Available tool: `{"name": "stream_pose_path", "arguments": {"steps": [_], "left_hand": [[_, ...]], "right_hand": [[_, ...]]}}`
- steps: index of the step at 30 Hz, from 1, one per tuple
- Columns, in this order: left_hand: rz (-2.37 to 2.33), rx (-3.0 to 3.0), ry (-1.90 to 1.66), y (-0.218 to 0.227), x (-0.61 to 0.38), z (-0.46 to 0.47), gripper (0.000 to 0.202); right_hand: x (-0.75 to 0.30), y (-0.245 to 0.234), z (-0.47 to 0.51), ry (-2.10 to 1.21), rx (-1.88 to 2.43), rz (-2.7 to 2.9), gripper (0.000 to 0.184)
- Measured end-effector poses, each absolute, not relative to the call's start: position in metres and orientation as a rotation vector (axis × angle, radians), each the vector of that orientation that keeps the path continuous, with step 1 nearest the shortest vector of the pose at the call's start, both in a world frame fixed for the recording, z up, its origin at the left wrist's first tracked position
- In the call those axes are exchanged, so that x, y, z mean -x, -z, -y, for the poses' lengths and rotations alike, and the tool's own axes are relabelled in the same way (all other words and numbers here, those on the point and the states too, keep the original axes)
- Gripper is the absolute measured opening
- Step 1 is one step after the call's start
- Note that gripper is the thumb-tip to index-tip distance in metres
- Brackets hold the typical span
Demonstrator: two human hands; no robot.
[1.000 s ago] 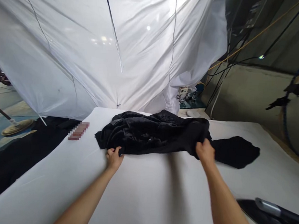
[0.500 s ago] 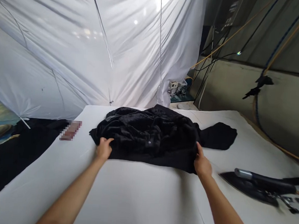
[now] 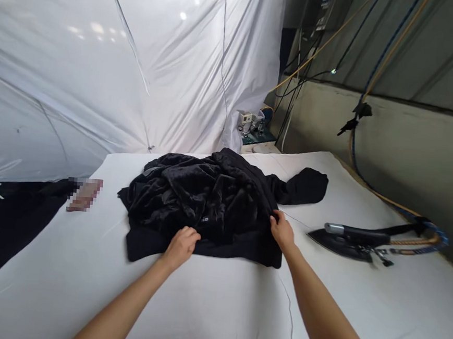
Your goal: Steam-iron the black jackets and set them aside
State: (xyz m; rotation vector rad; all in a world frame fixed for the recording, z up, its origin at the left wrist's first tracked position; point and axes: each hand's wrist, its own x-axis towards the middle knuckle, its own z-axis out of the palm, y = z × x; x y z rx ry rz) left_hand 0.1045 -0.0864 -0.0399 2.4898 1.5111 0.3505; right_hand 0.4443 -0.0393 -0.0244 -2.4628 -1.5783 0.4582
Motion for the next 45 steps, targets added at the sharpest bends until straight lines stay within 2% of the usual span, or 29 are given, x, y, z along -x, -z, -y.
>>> {"name": "stream_pose_path", "arguments": {"steps": [3,7,9,15,18,26,31,34,39,45], "left_hand": [[-1.461,-2.491,-0.342,0.06,-0.142,0.095,0.038],[-1.607,-2.343,-0.067,0.07,-0.179,0.088,0.065],[-1.615,-2.275,-0.008,0.067,-0.191,0.082,0.07],[-1.526,-2.442,-0.382,0.059,-0.209,0.085,0.037],[-1.293,-2.551,-0.346,0.059,-0.22,0.087,0.037],[-1.211,-2.734,-0.262,0.061,-0.254,0.101,0.048],[-1.181,-2.718,-0.04,0.065,-0.278,0.113,0.057],[-1.074,-2.679,0.001,0.06,-0.284,0.113,0.054],[-1.071,-2.612,-0.196,0.055,-0.284,0.097,0.037],[-1.373,-2.522,-0.2,0.063,-0.295,0.093,0.046]], "right_hand": [[-0.437,0.027,0.029,-0.516,2.4,1.716,0.049],[-0.456,0.029,0.043,-0.217,2.543,1.506,0.047],[-0.468,0.03,0.056,-0.204,2.629,1.387,0.047],[-0.465,0.038,0.098,-0.3,2.533,1.591,0.051],[-0.461,0.043,0.113,-0.363,2.534,1.708,0.05],[-0.495,0.043,0.11,-0.466,2.524,1.881,0.047],[-0.504,0.041,0.11,-0.429,2.517,1.911,0.045],[-0.508,0.043,0.113,-0.433,2.52,1.911,0.045],[-0.51,0.048,0.118,-0.422,2.513,1.909,0.046],[-0.498,0.042,0.119,0.061,2.293,2.023,0.042]]}}
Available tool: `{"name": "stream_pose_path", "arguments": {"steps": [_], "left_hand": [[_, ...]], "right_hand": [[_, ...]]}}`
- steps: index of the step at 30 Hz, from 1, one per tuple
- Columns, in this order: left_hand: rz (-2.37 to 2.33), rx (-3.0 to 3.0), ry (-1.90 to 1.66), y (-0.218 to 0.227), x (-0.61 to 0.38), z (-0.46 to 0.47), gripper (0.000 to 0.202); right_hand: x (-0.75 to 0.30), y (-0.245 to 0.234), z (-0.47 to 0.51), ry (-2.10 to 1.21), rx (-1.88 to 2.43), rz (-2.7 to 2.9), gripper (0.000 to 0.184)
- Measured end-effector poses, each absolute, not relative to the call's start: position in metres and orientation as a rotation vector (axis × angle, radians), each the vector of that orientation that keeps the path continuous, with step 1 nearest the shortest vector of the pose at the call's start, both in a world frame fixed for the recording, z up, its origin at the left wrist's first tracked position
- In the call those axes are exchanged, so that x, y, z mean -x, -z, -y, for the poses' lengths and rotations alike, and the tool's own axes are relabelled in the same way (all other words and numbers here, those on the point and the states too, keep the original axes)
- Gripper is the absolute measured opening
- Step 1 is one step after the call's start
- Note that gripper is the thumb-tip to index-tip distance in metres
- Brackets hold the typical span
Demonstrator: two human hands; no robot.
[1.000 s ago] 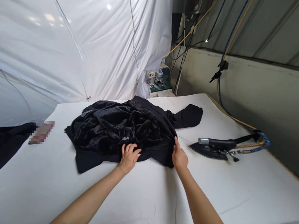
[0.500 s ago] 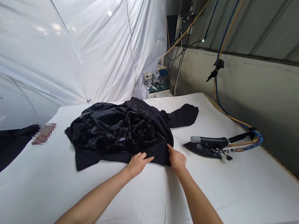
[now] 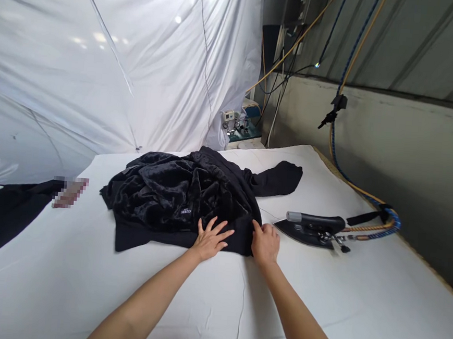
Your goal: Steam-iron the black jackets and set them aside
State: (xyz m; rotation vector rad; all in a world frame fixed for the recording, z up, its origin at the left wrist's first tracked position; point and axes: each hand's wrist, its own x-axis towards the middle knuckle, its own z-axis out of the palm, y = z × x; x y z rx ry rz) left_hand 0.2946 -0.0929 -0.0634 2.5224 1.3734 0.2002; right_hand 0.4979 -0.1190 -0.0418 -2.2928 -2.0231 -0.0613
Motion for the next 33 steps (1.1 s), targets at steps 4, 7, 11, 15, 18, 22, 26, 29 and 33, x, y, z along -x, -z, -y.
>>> {"name": "stream_pose_path", "arguments": {"steps": [4,7,11,15,18,22,26,29,33], "left_hand": [[-1.537,-2.418,-0.18,0.063,-0.302,0.1,0.057],[-1.717,-2.28,-0.168,0.061,-0.304,0.107,0.066],[-1.804,-2.191,-0.124,0.058,-0.305,0.11,0.07],[-1.807,-2.153,-0.107,0.057,-0.307,0.105,0.073],[-1.794,-2.168,-0.143,0.059,-0.306,0.104,0.073],[-1.787,-2.183,-0.157,0.06,-0.305,0.104,0.072],[-1.782,-2.2,-0.169,0.06,-0.304,0.105,0.071],[-1.779,-2.197,-0.183,0.059,-0.305,0.105,0.071],[-1.756,-2.161,-0.2,0.059,-0.302,0.104,0.07]], "right_hand": [[-0.487,0.056,0.123,-0.033,2.053,2.247,0.045],[-0.483,0.076,0.13,-0.074,2.22,2.18,0.06],[-0.477,0.091,0.136,-0.1,2.316,2.129,0.065],[-0.484,0.069,0.125,-0.318,2.273,2.14,0.065],[-0.528,0.028,0.105,-0.208,2.016,2.243,0.06],[-0.622,-0.026,0.074,-0.01,2.173,2.248,0.066],[-0.674,-0.046,0.058,-0.514,2.45,2.291,0.059],[-0.67,-0.045,0.06,-0.566,2.496,2.303,0.063],[-0.653,-0.048,0.075,-0.464,2.621,2.12,0.066]]}}
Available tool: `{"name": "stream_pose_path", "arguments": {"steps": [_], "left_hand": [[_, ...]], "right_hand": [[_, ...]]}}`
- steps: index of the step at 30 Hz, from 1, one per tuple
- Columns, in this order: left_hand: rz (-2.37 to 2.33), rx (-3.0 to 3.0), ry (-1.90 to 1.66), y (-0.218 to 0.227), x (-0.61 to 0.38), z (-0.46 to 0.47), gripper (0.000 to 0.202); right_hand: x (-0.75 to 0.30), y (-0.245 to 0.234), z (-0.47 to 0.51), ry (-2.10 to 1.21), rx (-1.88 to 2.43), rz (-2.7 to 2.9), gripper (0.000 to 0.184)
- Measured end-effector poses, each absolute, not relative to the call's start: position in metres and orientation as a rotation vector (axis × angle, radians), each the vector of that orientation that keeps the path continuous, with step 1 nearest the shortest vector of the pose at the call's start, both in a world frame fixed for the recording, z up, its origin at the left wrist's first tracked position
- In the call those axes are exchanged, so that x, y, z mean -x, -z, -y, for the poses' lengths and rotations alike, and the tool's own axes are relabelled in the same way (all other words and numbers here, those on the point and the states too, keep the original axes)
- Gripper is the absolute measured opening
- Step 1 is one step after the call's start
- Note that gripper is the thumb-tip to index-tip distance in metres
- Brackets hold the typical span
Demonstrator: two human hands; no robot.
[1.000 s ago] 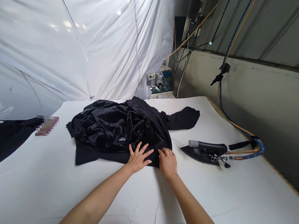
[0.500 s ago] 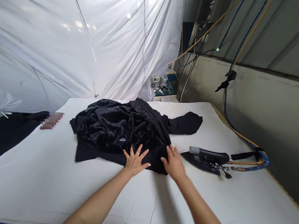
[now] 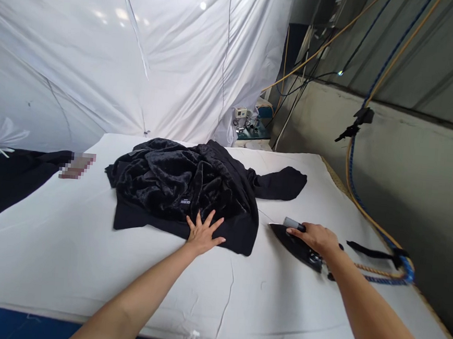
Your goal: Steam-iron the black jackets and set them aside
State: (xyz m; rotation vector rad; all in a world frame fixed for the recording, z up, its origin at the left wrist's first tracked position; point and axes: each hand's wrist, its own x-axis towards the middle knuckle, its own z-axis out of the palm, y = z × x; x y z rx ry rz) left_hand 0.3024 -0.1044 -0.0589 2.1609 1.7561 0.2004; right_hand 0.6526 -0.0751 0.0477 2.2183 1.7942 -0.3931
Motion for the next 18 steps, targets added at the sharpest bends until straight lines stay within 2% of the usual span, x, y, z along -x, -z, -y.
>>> {"name": "stream_pose_path", "arguments": {"steps": [6,11,14,18], "left_hand": [[-1.602,-1.99,-0.406,0.064,-0.292,0.098,0.051],[-1.468,-1.812,-0.889,0.072,-0.276,0.095,0.054],[-1.478,-1.806,-1.206,0.076,-0.25,0.101,0.045],[-1.682,-1.876,-1.094,0.08,-0.203,0.115,0.031]], "right_hand": [[-0.592,-0.074,0.098,0.471,-2.201,-1.951,0.069],[-0.496,-0.066,0.102,0.44,-1.862,-2.171,0.066],[-0.461,-0.05,0.091,0.414,-1.806,-2.182,0.062],[-0.45,-0.039,0.071,0.353,-1.867,-2.144,0.067]]}}
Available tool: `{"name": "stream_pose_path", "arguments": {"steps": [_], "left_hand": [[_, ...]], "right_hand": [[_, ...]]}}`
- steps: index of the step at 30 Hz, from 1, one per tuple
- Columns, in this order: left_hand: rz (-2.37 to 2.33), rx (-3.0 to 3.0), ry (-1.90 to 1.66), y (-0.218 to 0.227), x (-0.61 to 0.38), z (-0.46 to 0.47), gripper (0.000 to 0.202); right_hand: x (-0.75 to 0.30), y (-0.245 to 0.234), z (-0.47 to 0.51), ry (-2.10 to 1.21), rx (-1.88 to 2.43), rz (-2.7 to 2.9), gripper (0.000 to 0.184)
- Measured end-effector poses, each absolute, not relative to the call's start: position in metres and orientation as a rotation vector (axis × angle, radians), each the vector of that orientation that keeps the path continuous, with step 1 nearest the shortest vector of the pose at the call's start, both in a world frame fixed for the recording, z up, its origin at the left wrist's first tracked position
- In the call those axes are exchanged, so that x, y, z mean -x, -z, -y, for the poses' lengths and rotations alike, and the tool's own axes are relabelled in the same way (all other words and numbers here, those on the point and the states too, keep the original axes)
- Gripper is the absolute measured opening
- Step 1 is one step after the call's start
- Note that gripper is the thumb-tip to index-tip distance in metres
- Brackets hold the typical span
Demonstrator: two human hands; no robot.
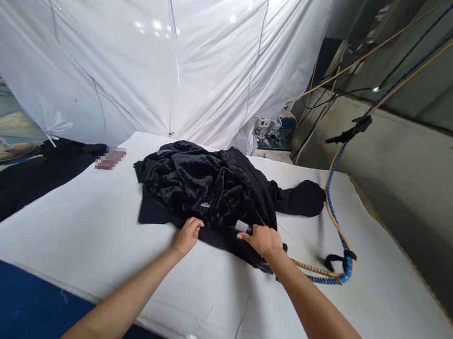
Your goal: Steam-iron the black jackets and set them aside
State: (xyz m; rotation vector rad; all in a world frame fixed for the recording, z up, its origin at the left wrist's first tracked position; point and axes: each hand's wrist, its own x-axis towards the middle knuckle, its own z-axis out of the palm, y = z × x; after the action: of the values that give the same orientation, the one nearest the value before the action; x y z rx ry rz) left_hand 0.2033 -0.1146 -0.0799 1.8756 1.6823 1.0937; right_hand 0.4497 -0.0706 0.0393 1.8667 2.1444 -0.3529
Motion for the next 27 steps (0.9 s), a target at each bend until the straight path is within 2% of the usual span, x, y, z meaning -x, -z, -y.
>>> {"name": "stream_pose_path", "arguments": {"steps": [6,12,20,27], "left_hand": [[-1.833,-1.95,-0.795,0.074,-0.158,0.121,0.025],[-2.004,-2.05,-0.349,0.062,-0.141,0.118,0.019],[-2.055,-2.046,-0.232,0.059,-0.138,0.124,0.04],[-2.234,-1.845,-0.199,0.051,-0.127,0.118,0.032]], "right_hand": [[-0.457,-0.041,0.063,0.337,-1.701,-2.257,0.068],[-0.463,-0.04,0.075,0.333,-1.62,-2.307,0.068],[-0.453,-0.038,0.076,0.285,-1.621,-2.303,0.068],[-0.427,-0.03,0.079,0.291,-1.621,-2.372,0.068]]}}
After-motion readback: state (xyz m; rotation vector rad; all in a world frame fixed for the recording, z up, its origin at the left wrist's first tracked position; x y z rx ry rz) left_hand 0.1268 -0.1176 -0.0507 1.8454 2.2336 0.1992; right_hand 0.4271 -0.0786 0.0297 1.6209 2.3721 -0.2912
